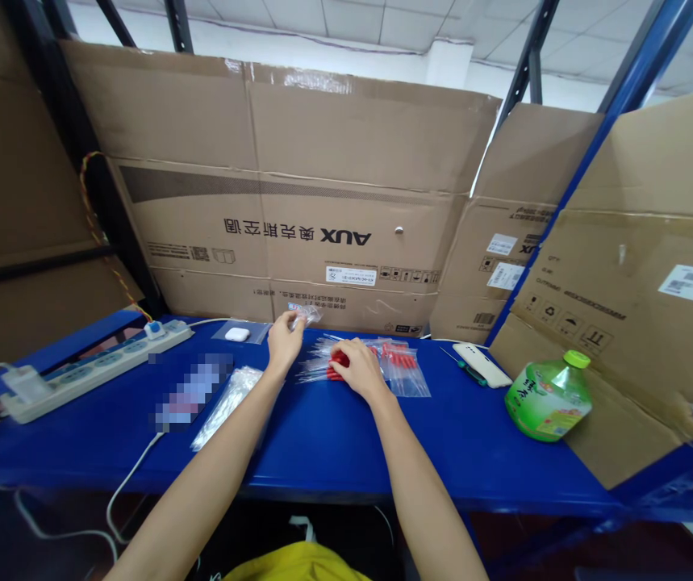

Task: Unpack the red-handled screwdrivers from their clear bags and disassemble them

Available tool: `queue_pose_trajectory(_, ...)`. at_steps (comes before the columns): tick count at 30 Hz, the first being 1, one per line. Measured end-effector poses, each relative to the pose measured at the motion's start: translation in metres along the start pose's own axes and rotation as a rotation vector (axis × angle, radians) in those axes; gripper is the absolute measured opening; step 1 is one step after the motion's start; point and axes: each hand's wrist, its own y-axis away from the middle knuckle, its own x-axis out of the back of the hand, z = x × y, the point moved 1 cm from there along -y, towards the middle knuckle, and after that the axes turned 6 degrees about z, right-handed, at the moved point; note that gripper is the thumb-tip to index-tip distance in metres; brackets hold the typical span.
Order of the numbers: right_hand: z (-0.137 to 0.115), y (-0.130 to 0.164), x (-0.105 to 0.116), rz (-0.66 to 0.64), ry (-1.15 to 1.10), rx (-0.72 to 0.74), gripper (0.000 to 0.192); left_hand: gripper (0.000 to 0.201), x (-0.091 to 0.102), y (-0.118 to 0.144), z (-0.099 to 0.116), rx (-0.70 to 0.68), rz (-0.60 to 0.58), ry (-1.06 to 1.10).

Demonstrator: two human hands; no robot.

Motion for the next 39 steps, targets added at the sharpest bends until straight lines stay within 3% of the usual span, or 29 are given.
queue_pose_trajectory(13, 0.003, 0.001, 0.0, -0.024, 0.119, 0.052, 0.003, 0.032, -0.006, 0.004, 0.001, -0.073, -0.065, 0.026)
queue_pose_trajectory(19, -0.001, 0.001, 0.001, -0.002, 0.167, 0.042, 0.009, 0.032, -0.008, 0.004, 0.002, -0.075, -0.073, 0.069)
queue_pose_trajectory(25, -0.001, 0.001, 0.001, 0.038, 0.138, -0.01, 0.007, 0.046, -0.013, 0.002, -0.001, -0.026, -0.122, 0.19)
queue_pose_trajectory(27, 0.0, 0.001, 0.0, 0.101, 0.079, -0.057, 0.011, 0.051, -0.014, 0.003, 0.002, -0.093, -0.161, 0.23)
queue_pose_trajectory(33, 0.002, -0.002, 0.0, 0.375, -0.305, -0.315, 0.052, 0.061, -0.013, 0.019, 0.025, -0.415, -0.395, 0.274)
queue_pose_trajectory(36, 0.005, -0.005, 0.002, 0.446, -0.475, -0.344, 0.048, 0.066, -0.01, 0.025, 0.034, -0.463, -0.496, 0.319)
queue_pose_trajectory(39, 0.011, -0.008, 0.004, 0.52, -0.522, -0.332, 0.032, 0.076, -0.008, 0.026, 0.037, -0.378, -0.528, 0.382)
